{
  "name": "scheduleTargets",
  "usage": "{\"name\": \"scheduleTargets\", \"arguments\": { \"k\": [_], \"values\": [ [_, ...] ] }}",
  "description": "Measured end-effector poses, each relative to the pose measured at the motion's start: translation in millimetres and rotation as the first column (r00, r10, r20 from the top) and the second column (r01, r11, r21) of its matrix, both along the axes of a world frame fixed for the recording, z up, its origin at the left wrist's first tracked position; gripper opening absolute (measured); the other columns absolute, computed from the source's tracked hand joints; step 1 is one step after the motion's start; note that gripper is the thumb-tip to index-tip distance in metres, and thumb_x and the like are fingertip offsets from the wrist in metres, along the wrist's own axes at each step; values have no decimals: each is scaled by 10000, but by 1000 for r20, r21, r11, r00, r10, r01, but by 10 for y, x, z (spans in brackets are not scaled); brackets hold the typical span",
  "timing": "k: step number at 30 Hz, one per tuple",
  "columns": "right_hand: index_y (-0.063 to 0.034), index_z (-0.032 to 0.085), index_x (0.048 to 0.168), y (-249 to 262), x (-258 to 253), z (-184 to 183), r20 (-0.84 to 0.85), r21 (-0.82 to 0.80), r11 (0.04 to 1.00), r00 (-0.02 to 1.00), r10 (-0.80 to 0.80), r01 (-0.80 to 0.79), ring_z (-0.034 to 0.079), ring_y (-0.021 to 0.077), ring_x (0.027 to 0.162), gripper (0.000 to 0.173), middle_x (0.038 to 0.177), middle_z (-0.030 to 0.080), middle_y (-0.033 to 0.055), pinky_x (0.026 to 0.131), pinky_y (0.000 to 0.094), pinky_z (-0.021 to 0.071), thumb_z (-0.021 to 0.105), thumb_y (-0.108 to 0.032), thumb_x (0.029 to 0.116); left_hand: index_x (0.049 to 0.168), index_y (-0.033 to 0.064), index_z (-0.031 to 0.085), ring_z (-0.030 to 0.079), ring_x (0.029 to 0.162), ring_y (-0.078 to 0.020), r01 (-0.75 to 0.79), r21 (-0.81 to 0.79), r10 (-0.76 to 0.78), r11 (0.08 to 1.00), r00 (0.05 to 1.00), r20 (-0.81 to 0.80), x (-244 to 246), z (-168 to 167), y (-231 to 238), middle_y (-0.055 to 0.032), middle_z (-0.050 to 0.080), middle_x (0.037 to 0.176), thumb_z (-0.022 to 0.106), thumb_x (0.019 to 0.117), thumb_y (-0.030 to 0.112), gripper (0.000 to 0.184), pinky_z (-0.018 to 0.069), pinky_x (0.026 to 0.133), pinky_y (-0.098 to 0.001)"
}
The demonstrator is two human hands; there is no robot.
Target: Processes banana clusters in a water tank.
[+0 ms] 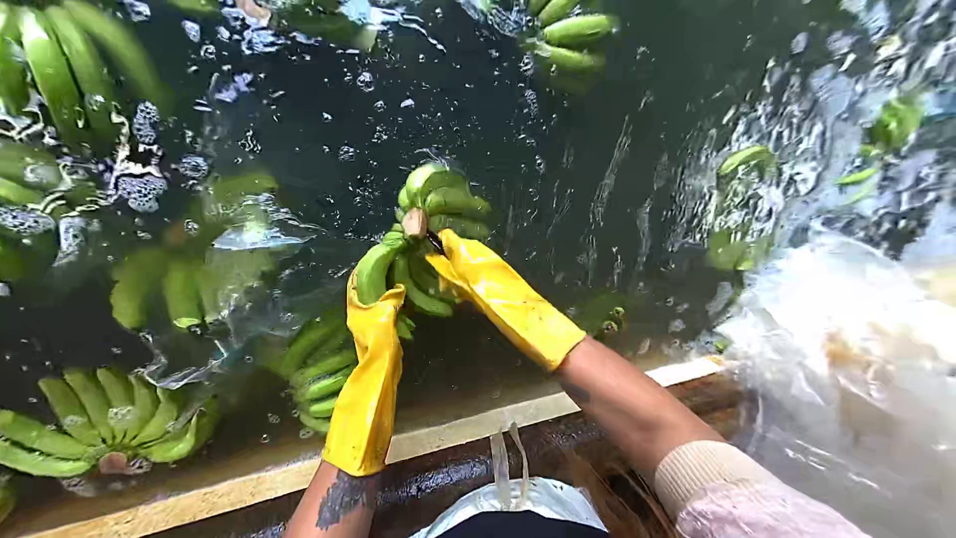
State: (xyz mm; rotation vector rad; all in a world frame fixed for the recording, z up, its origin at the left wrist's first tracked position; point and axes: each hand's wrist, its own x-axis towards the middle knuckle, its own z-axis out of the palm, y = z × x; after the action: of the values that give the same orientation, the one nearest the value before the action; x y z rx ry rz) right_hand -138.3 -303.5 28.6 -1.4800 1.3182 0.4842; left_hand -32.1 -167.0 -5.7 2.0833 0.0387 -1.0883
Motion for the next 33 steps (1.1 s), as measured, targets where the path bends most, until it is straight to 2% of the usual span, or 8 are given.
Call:
{"name": "scheduleTargets", "arguments": {
  "k": [8,10,14,17,20,23,25,33],
  "values": [
    [-181,585,1293,580,-428,620,304,429,739,687,-660,519,458,42,499,353,737,557,-28,428,199,417,574,-422,1035,1547,205,417,538,1328,-172,321,-365,-262,874,943,203,-308,-399,259,-32,516,1514,827,812,210,842,487,1081,-422],
    [-310,575,1378,528,-973,502,255,228,705,657,-709,672,585,90,631,444,899,698,-14,556,273,502,567,-557,1010,1535,237,440,561,1316,-163,289,-287,-256,913,955,147,-320,-384,206,-12,542,1497,843,800,164,842,511,1069,-430],
    [-178,477,1459,488,-2246,192,-94,-274,734,742,-664,621,726,231,787,580,1034,722,99,717,455,628,489,-572,1034,1617,267,260,529,1353,-144,370,-268,-318,890,923,217,-314,-341,369,-26,488,1540,887,780,337,1048,500,1102,-393],
    [-85,561,1383,603,-2972,-213,-283,-317,851,815,-506,419,715,309,814,515,1086,695,196,741,526,608,523,-475,1049,1633,96,132,387,1461,-240,379,-206,-242,902,840,486,-315,-222,432,-179,323,1619,895,733,485,1242,381,1192,-398],
    [-181,550,1459,616,-3257,-492,-359,-312,932,885,-296,185,609,306,1273,468,1448,582,126,1051,584,491,508,-417,1058,1623,-5,92,243,1542,-297,498,79,-432,864,651,624,-222,10,139,-244,176,1670,778,765,661,1284,225,1257,-417],
    [-192,607,1414,521,-3484,-628,-263,-440,876,904,-337,198,558,271,1348,417,1476,571,86,1111,560,456,531,-370,1045,1650,220,152,363,1488,-327,742,319,-792,590,455,406,-148,-150,-324,-136,322,1648,691,754,788,1189,326,1185,-581],
    [-142,614,1395,296,-3565,-661,-224,-534,775,828,-514,337,589,312,1301,429,1426,597,135,1081,575,475,529,-384,1051,1595,126,283,497,1357,-433,773,396,-868,496,443,225,-167,-437,-602,-239,499,1488,768,733,734,1161,411,1078,-669],
    [-25,615,1347,419,-4082,-559,-502,-344,859,698,-510,380,566,405,1302,381,1361,615,236,1084,610,450,461,-254,1085,1418,25,562,521,1361,-318,942,251,-964,221,250,-89,16,-1395,-367,-209,568,1433,525,1050,419,540,422,1143,-492]
  ]
}}
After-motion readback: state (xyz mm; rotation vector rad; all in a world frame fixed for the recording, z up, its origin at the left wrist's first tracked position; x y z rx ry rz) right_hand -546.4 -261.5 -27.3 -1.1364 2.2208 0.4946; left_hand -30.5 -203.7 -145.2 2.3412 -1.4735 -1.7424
